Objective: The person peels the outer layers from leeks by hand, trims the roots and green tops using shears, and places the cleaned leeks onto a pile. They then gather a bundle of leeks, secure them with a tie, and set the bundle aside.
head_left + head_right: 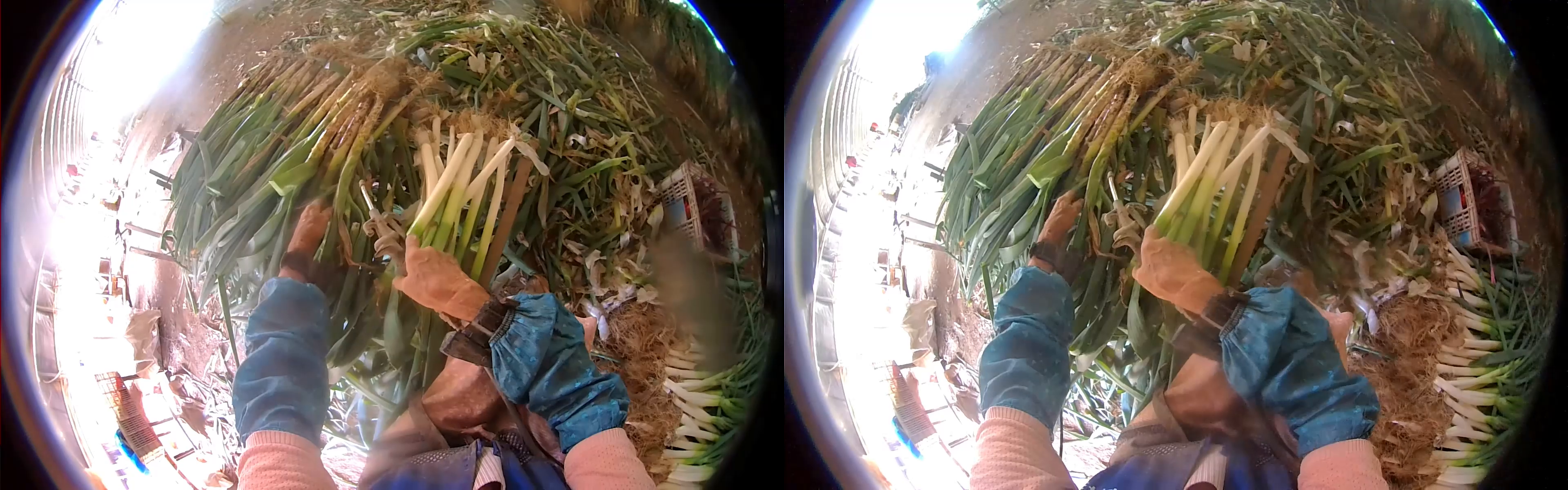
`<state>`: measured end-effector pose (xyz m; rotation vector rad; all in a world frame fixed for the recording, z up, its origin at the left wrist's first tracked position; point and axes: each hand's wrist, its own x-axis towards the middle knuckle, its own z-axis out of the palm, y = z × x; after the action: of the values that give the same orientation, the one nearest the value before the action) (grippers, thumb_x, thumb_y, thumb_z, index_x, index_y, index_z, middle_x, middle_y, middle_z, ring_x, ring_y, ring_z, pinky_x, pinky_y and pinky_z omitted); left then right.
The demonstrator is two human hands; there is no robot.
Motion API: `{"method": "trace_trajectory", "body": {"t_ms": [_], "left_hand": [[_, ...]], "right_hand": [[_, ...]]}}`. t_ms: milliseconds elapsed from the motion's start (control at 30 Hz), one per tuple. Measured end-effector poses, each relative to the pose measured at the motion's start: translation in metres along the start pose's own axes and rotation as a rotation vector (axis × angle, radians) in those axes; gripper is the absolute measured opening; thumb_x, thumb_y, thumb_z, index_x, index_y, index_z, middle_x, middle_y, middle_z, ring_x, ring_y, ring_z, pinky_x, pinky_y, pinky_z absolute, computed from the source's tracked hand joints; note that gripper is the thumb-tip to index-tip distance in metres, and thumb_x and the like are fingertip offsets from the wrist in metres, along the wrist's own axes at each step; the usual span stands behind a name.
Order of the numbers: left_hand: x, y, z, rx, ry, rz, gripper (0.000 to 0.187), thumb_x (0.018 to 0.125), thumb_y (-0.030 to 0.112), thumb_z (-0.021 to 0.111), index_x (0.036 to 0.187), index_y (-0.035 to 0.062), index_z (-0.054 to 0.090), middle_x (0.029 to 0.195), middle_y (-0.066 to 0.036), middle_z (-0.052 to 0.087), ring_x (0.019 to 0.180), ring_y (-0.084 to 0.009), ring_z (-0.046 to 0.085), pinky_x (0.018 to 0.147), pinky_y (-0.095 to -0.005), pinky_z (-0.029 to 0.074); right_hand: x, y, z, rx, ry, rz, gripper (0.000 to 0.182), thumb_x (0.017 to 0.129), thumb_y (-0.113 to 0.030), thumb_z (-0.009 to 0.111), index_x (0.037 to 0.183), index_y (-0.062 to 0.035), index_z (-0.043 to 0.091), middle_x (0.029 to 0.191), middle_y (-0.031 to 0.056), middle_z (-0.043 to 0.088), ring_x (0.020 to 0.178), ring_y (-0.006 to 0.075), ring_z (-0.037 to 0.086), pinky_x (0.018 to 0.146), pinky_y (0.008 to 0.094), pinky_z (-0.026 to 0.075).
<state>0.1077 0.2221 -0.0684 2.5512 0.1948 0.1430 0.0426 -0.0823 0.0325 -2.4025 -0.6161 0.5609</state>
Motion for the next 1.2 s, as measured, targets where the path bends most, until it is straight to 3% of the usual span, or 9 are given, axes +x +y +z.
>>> {"method": "trace_trajectory", "body": {"t_ms": [133, 233, 333, 433, 667, 867, 933, 1033, 1200], "left_hand": [[-0.005, 0.002, -0.016, 0.145, -0.277, 0.409, 0.019, 0.082, 0.01, 0.049, 0.093, -0.0018, 0.059, 0.091, -0.017, 0.058, 0.084, -0.0329, 0.056, 0.074, -0.0395, 0.045], [-0.013, 0.031, -0.028, 0.441, -0.416, 0.362, 0.033, 0.078, 0.026, 0.055, 0.102, 0.0041, 0.062, 0.098, -0.016, 0.061, 0.098, -0.0341, 0.055, 0.087, -0.0404, 0.042], [-0.033, 0.069, -0.026, 0.315, -0.245, -0.192, 0.037, 0.076, 0.031, 0.057, 0.097, 0.0021, 0.063, 0.098, -0.016, 0.061, 0.097, -0.0336, 0.056, 0.085, -0.0399, 0.043], [-0.048, 0.122, -0.035, 0.457, -0.235, -0.307, 0.04, 0.072, 0.037, 0.061, 0.092, 0.0019, 0.065, 0.097, -0.019, 0.062, 0.099, -0.0336, 0.057, 0.084, -0.0394, 0.043], [-0.062, 0.128, -0.029, 0.437, -0.162, -0.233, 0.04, 0.063, 0.032, 0.072, 0.088, 0.0021, 0.064, 0.096, -0.018, 0.063, 0.092, -0.0335, 0.059, 0.077, -0.0408, 0.046], [-0.056, 0.119, -0.039, 0.242, -0.469, -0.275, 0.04, 0.059, 0.031, 0.074, 0.089, 0.0053, 0.066, 0.089, -0.016, 0.063, 0.085, -0.0322, 0.06, 0.073, -0.0391, 0.046], [-0.049, 0.09, -0.037, 0.262, -0.504, 0.403, 0.041, 0.059, 0.032, 0.073, 0.09, 0.005, 0.067, 0.088, -0.016, 0.064, 0.082, -0.0311, 0.061, 0.071, -0.0375, 0.047], [-0.042, 0.08, -0.034, 0.244, -0.327, 0.831, 0.042, 0.06, 0.033, 0.072, 0.089, 0.0035, 0.067, 0.089, -0.015, 0.065, 0.08, -0.0296, 0.062, 0.071, -0.0366, 0.047], [-0.023, 0.097, 0.002, 0.117, -0.343, -0.23, 0.047, 0.063, 0.04, 0.07, 0.09, 0.0019, 0.067, 0.096, -0.015, 0.065, 0.088, -0.0305, 0.062, 0.075, -0.0388, 0.048]], "right_hand": [[-0.006, 0.004, -0.001, 0.094, 0.048, -0.036, 0.055, 0.074, -0.026, 0.062, 0.109, 0.0096, 0.038, 0.079, 0.0282, 0.06, 0.079, 0.0425, 0.06, 0.072, 0.0461, 0.048], [-0.017, -0.002, -0.01, 0.109, 0.034, -0.055, 0.053, 0.074, -0.025, 0.062, 0.107, 0.0088, 0.038, 0.078, 0.0289, 0.06, 0.079, 0.0432, 0.06, 0.072, 0.0466, 0.048], [-0.029, -0.005, -0.011, 0.1, 0.012, -0.085, 0.05, 0.074, -0.024, 0.063, 0.104, 0.0079, 0.04, 0.078, 0.0288, 0.06, 0.079, 0.0438, 0.06, 0.073, 0.0468, 0.048], [-0.04, -0.004, -0.005, 0.087, -0.038, -0.067, 0.046, 0.074, -0.024, 0.063, 0.1, 0.0061, 0.041, 0.079, 0.0286, 0.06, 0.08, 0.0441, 0.06, 0.074, 0.0468, 0.048], [-0.048, 0.007, -0.004, 0.123, -0.097, -0.018, 0.043, 0.073, -0.023, 0.063, 0.097, 0.005, 0.042, 0.082, 0.0293, 0.06, 0.085, 0.0434, 0.059, 0.078, 0.0468, 0.047], [-0.045, 0.014, -0.006, 0.129, -0.1, 0.042, 0.043, 0.073, -0.023, 0.062, 0.098, 0.0054, 0.042, 0.084, 0.0285, 0.06, 0.084, 0.0443, 0.059, 0.079, 0.047, 0.046], [-0.047, 0.014, -0.012, 0.121, -0.109, 0.02, 0.044, 0.074, -0.024, 0.061, 0.1, 0.007, 0.042, 0.087, 0.0281, 0.06, 0.086, 0.0421, 0.06, 0.079, 0.0454, 0.047], [-0.055, 0.008, -0.024, 0.089, -0.122, -0.056, 0.047, 0.075, -0.024, 0.059, 0.103, 0.0099, 0.043, 0.092, 0.0271, 0.06, 0.089, 0.0376, 0.061, 0.079, 0.042, 0.049], [-0.041, 0.018, -0.013, 0.099, -0.128, 0.059, 0.047, 0.075, -0.025, 0.059, 0.104, 0.0094, 0.044, 0.095, 0.0265, 0.06, 0.091, 0.0382, 0.06, 0.079, 0.0422, 0.049]]}}
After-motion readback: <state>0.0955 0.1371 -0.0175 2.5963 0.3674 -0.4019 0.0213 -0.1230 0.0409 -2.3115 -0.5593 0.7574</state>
